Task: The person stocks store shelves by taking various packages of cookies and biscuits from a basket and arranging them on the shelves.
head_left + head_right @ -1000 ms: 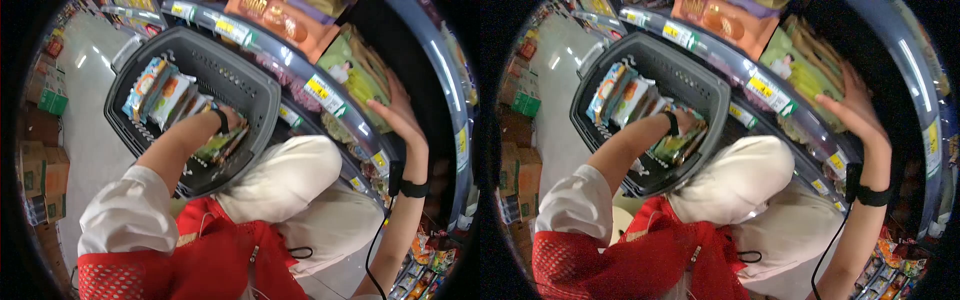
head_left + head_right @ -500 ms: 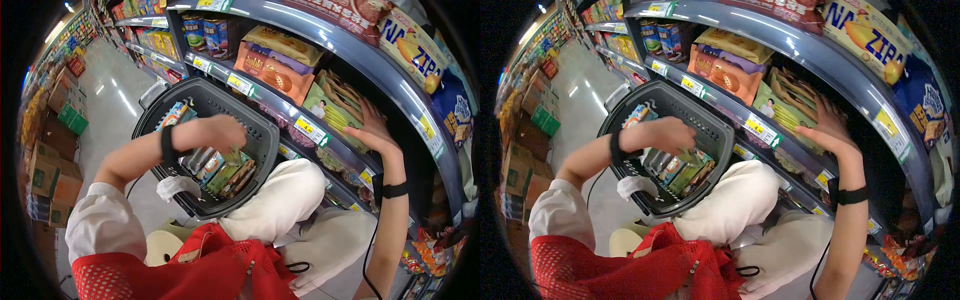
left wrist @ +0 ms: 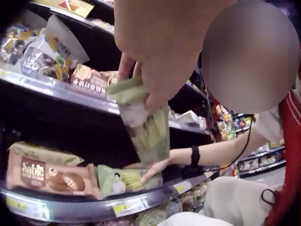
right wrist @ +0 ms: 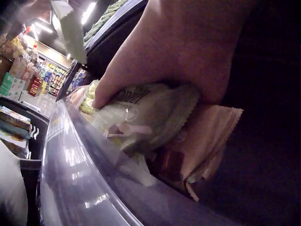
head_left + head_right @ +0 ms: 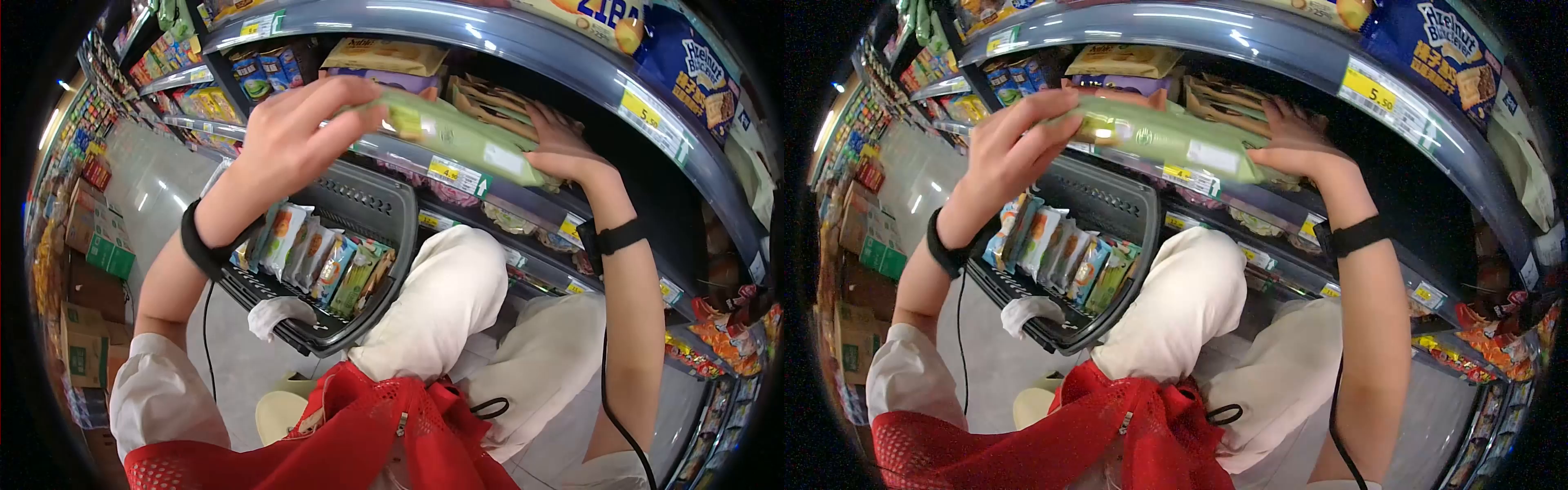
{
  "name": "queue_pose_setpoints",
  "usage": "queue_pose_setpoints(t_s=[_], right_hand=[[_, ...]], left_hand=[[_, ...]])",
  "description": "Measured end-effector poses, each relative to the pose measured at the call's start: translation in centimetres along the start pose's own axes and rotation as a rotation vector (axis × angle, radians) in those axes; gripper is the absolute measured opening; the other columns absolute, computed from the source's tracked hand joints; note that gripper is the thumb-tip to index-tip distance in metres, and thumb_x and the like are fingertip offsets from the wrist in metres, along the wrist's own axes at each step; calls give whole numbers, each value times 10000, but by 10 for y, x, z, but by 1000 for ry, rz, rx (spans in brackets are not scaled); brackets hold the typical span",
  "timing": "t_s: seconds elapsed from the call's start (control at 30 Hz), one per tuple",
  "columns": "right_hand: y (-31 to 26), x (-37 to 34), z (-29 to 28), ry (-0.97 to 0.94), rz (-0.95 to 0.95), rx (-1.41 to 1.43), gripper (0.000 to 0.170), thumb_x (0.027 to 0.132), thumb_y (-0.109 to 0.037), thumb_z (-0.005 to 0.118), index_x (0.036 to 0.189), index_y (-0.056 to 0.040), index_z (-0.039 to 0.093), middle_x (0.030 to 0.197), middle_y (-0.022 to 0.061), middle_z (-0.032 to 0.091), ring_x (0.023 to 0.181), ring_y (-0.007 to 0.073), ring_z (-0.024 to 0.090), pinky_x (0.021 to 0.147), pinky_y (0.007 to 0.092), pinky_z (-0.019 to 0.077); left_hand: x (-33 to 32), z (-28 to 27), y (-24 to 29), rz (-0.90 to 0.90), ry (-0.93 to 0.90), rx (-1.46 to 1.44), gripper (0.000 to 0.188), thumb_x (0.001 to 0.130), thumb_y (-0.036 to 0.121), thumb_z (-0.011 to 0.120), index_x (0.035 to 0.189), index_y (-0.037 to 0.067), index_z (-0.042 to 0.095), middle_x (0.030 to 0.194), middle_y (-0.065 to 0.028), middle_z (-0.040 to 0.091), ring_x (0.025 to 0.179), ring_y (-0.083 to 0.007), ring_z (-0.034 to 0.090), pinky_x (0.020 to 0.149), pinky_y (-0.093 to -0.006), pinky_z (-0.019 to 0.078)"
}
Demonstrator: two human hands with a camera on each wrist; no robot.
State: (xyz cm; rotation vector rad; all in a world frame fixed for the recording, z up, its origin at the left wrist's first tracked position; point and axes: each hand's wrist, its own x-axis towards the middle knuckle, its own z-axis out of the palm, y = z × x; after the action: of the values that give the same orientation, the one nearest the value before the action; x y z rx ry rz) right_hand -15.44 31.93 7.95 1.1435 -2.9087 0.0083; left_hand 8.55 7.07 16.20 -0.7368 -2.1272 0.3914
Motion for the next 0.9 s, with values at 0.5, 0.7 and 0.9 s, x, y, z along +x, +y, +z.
queue_pose_setpoints(t_s=[0.5,0.7,0.9], right_hand=[[-12,-13,-8,19,30,25,983,681,-584,588,1398,-49,183,1457,144,164,1348,295,151,1078,499,143],[-13,-11,-10,-4,26,-14,988,679,-588,593,1398,-48,182,1454,154,164,1347,306,145,1087,449,167],[-6,-8,-1,42,15,25,976,682,-575,588,1401,-58,177,1454,149,169,1350,296,138,1090,444,173]], left_hand=[[9,117,-21,-465,195,-126,354,738,32,652,1080,81,576,880,-88,472,743,-264,546,557,-335,472],[17,136,-22,-501,162,-49,273,773,70,613,1045,62,583,935,-134,533,819,-327,565,634,-402,466],[53,199,-48,-648,73,-152,297,765,179,640,1032,62,584,938,-174,604,868,-375,542,744,-439,430]])
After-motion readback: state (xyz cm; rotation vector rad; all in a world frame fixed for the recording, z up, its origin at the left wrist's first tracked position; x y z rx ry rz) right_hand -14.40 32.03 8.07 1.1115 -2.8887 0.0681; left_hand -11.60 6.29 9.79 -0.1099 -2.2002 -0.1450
